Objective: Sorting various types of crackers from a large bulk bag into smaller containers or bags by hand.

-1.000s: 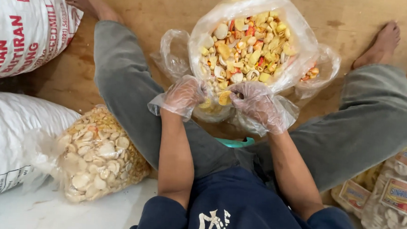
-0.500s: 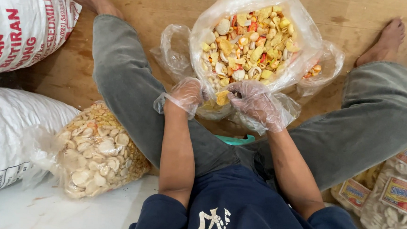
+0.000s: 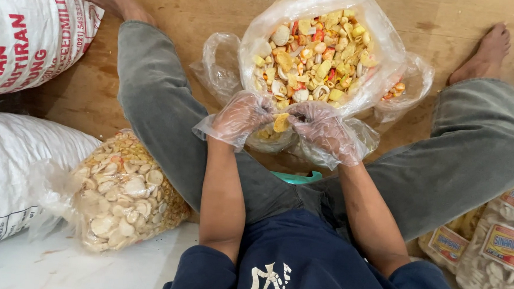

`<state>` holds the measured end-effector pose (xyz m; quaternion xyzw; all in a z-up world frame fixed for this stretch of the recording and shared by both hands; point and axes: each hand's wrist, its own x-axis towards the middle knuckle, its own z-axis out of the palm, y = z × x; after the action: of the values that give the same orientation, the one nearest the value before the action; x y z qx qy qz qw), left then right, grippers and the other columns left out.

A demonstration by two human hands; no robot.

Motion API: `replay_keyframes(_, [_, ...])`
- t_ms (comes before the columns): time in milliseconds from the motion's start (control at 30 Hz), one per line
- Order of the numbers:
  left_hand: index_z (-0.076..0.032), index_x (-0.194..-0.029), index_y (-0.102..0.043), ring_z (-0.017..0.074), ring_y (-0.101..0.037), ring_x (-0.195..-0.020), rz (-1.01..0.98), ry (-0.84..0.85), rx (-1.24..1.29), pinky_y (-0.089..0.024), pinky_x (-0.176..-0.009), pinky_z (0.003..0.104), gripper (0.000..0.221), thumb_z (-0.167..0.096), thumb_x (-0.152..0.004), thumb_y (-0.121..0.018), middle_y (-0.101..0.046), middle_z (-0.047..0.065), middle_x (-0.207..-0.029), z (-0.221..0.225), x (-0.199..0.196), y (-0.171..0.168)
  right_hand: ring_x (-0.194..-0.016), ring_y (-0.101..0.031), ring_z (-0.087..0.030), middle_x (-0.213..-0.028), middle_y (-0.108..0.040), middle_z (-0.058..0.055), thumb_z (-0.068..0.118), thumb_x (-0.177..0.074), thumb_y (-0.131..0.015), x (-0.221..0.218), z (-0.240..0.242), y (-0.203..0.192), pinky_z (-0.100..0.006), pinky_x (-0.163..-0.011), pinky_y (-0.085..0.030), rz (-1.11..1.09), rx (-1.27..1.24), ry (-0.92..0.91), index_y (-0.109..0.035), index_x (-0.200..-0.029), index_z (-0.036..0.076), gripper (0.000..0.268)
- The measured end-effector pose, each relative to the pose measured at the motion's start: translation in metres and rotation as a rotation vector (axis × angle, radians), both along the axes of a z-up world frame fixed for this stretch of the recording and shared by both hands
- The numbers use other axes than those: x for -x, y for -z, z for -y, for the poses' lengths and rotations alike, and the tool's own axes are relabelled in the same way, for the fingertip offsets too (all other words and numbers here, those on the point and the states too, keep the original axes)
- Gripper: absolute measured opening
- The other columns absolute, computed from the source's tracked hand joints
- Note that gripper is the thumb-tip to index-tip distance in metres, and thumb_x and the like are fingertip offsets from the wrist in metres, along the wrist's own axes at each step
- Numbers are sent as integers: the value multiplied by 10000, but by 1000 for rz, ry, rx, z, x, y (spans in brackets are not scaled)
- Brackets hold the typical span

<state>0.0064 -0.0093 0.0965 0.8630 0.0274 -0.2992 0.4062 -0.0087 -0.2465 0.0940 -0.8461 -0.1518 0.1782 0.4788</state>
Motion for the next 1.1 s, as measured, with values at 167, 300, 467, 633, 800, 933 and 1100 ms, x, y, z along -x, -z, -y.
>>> replay_keyframes(167, [-52,-860,-798,380,-742,-891,-69,-13,-86,-546,-727,517,249,-271,-784,-707,-744,208,-827,-8,6,8,-760,-664,-135,-900,-731,-46,109,-864,-756,0,0,-5,-260,-668,-541,-52,-50,49,-760,-1026,20,185])
replay_keyframes(300, [-35,-901,-809,373,-751,-912,-77,102,-222,-603,-755,481,249,-188,-706,-793,-766,184,-836,-6,6,44,-801,-691,-189,-938,-754,-76,140,-856,-762,-3,4,11,-296,-704,-556,86,32,54,-763,-1020,27,199])
replay_keyframes(467, [32,-908,-794,352,-764,-918,-61,132,-371,-630,-753,434,244,-181,-810,-725,-773,191,-816,-8,12,126,-782,-679,-170,-919,-747,-51,125,-878,-733,-4,5,13,-285,-709,-548,26,-32,64,-747,-1014,18,174])
replay_keyframes(633, [9,-900,-789,334,-754,-920,3,196,-273,-623,-736,419,260,-216,-771,-795,-775,188,-860,-5,9,91,-738,-639,-145,-882,-726,-43,93,-889,-713,-6,-2,7,-268,-660,-523,14,-48,105,-751,-991,14,135])
replay_keyframes(800, [-56,-939,-804,374,-739,-995,-54,15,-144,-613,-782,471,350,-313,-723,-901,-775,176,-919,2,4,28,-740,-652,-156,-904,-731,-62,91,-899,-726,-9,-2,19,-273,-645,-537,68,-39,103,-761,-1053,10,177])
replay_keyframes(933, [-114,-949,-805,328,-754,-961,-19,-114,12,-620,-776,447,356,-385,-736,-892,-772,133,-935,8,1,-3,-820,-681,-120,-929,-744,-9,217,-872,-797,-8,-8,42,-249,-745,-551,-93,-12,270,-777,-1054,123,206])
replay_keyframes(1100, [-36,-1087,-748,357,-739,-968,197,-178,248,-595,-770,483,400,-315,-816,-844,-726,225,-977,20,-2,-40,-965,-729,-50,-990,-768,132,465,-871,-815,-12,-1,55,-226,-880,-580,-175,159,338,-774,-1073,368,227])
